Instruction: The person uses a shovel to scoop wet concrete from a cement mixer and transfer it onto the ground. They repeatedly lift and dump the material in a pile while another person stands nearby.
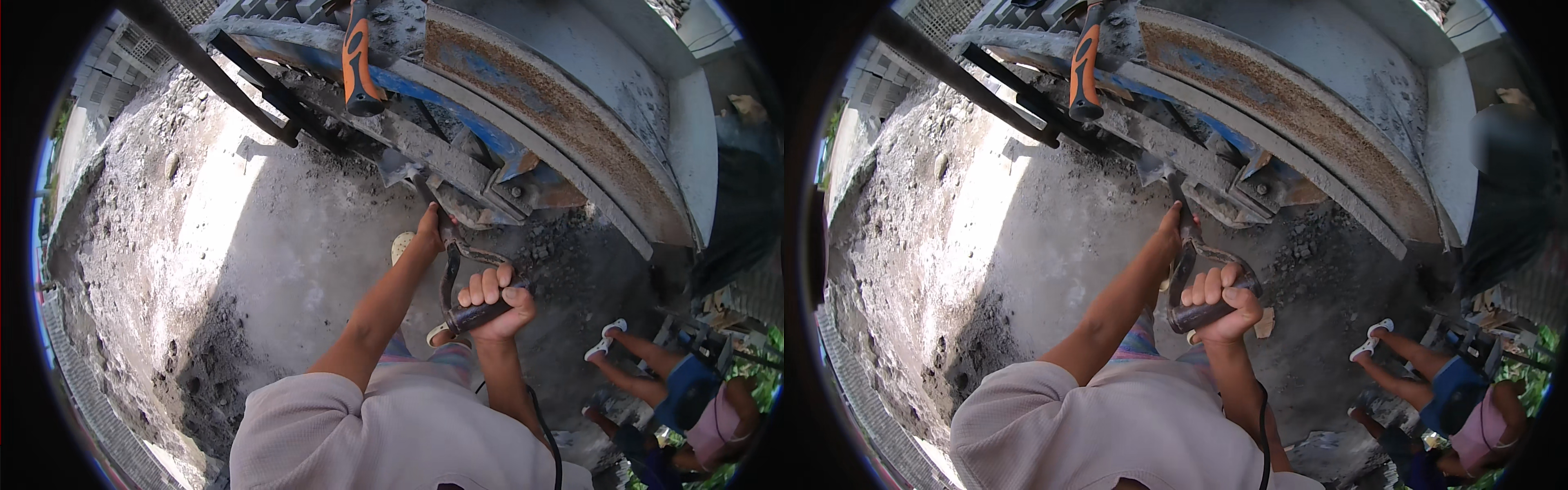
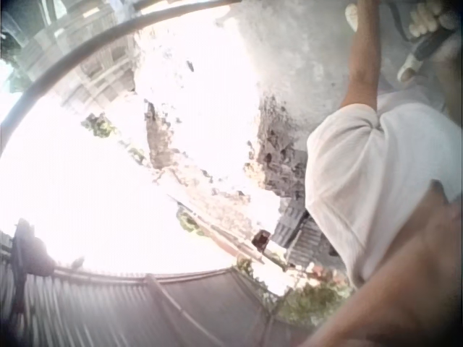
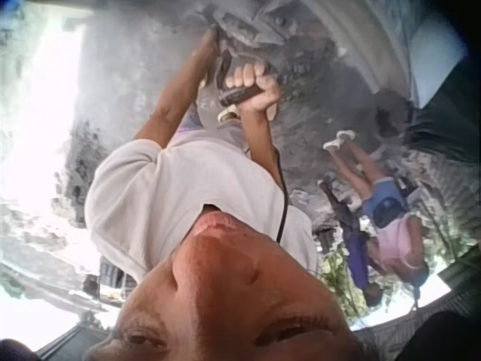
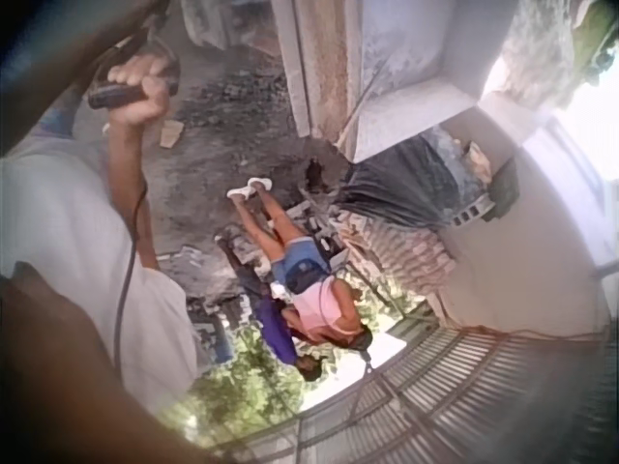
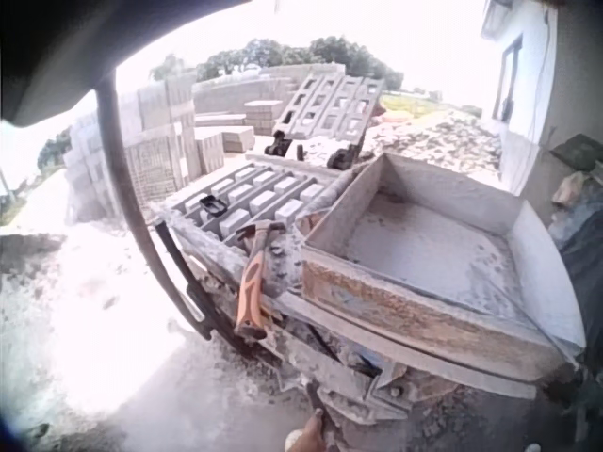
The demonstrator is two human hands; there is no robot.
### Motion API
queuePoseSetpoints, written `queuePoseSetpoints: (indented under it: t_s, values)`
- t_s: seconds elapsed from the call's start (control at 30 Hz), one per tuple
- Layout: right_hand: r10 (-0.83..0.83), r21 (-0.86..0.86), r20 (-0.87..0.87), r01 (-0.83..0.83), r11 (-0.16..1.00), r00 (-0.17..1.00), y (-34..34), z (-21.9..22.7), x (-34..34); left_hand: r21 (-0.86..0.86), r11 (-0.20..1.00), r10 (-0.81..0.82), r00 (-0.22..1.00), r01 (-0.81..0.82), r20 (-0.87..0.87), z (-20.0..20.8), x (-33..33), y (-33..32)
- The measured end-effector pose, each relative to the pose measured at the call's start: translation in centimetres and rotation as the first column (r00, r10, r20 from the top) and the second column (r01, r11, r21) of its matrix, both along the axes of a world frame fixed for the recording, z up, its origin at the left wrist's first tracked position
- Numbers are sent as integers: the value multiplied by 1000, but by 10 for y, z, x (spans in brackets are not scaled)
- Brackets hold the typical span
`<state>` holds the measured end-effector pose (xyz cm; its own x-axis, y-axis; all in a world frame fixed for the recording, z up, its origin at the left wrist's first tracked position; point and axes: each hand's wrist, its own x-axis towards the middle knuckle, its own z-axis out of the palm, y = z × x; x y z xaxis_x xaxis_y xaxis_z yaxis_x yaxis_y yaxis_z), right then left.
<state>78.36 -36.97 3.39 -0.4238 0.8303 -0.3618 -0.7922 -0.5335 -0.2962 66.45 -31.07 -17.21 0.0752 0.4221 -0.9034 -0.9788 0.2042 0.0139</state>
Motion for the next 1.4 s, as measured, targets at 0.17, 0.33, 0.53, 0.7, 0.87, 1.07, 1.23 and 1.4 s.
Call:
queuePoseSetpoints:
  t_s: [0.17, 0.33, 0.53, 0.7, 0.87, 1.07, 1.23, 1.4]
  values:
    - [66, -8, -17, -67, 998, 998, -23, -17, 26, 64, 994, -89, 994, 93, -60, 19, 22, -27]
    - [103, -339, 402, 43, 940, 910, -32, 1, 21, 40, 981, -189, 982, 190, -20, 36, 40, -58]
    - [59, -408, 385, 113, 906, 921, -27, -70, 26, -52, 952, -302, 894, 302, -330, -70, 37, -57]
    - [66, -345, 453, 107, 932, 889, 29, -139, 26, 50, 979, -180, 952, 198, -247, -64, 42, -5]
    - [88, -396, 530, 155, 905, 843, 54, -171, 50, 215, 884, -379, 906, 415, -190, -60, 49, -6]
    - [118, -554, 477, 193, 810, 871, -24, -157, 53, -91, 801, -577, 723, 591, -379, -17, 72, -95]
    - [68, -545, 495, 249, 800, 866, -55, -160, 55, -192, 769, -627, 661, 609, -413, -9, 78, -121]
    - [52, -520, 536, 281, 806, 842, -19, -238, -16, -293, 693, -689, 484, 659, -540, -91, 12, -77]
